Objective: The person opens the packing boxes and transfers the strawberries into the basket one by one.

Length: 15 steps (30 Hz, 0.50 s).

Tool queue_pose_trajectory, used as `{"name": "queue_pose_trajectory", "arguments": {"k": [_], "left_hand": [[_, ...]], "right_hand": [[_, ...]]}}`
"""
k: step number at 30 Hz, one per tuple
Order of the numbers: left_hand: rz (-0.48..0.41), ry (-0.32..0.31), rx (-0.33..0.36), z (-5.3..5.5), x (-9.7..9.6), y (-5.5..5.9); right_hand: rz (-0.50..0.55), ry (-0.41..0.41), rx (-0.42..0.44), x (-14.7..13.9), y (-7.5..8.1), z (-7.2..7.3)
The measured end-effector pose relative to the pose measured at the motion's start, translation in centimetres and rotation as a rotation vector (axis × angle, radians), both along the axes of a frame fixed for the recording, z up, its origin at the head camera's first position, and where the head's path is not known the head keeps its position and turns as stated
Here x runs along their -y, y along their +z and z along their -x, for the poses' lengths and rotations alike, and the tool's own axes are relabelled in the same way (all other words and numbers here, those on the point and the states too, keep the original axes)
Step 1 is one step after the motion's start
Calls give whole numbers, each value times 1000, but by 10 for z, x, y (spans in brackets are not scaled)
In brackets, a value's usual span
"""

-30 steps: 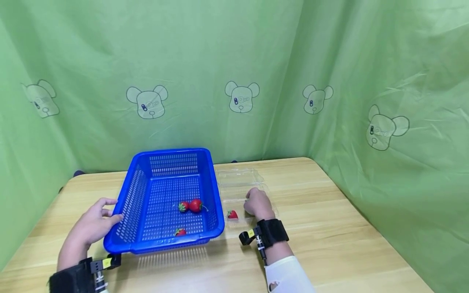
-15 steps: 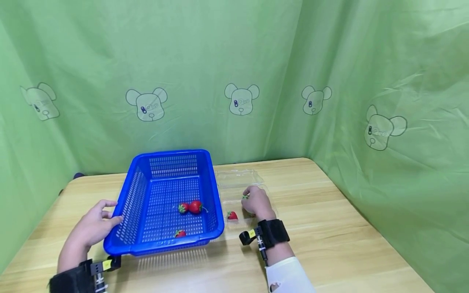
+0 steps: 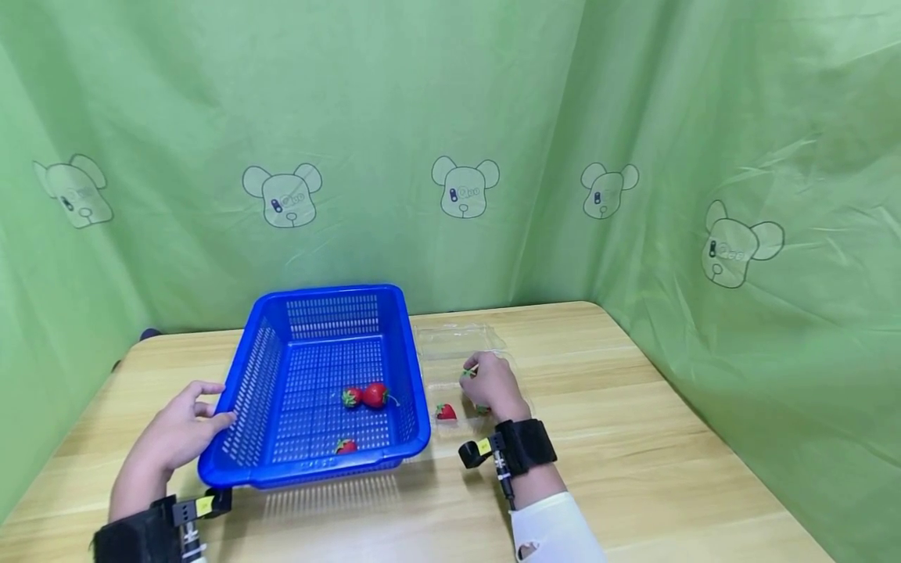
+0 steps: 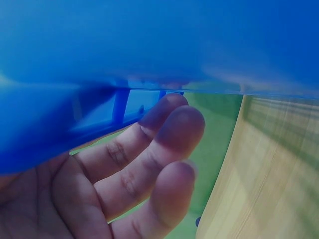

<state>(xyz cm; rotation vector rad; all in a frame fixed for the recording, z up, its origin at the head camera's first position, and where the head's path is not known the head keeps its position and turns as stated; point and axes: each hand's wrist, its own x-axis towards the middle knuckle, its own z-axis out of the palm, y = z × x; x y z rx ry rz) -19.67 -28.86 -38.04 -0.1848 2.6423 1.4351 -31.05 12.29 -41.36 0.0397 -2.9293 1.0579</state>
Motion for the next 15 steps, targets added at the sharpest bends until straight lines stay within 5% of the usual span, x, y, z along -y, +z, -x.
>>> {"name": "queue_pose_trajectory", "arguments": {"k": [15], "left_hand": [[4,6,12,1,0,0]], "right_hand": [[5,17,-50,3,14,-5]]}}
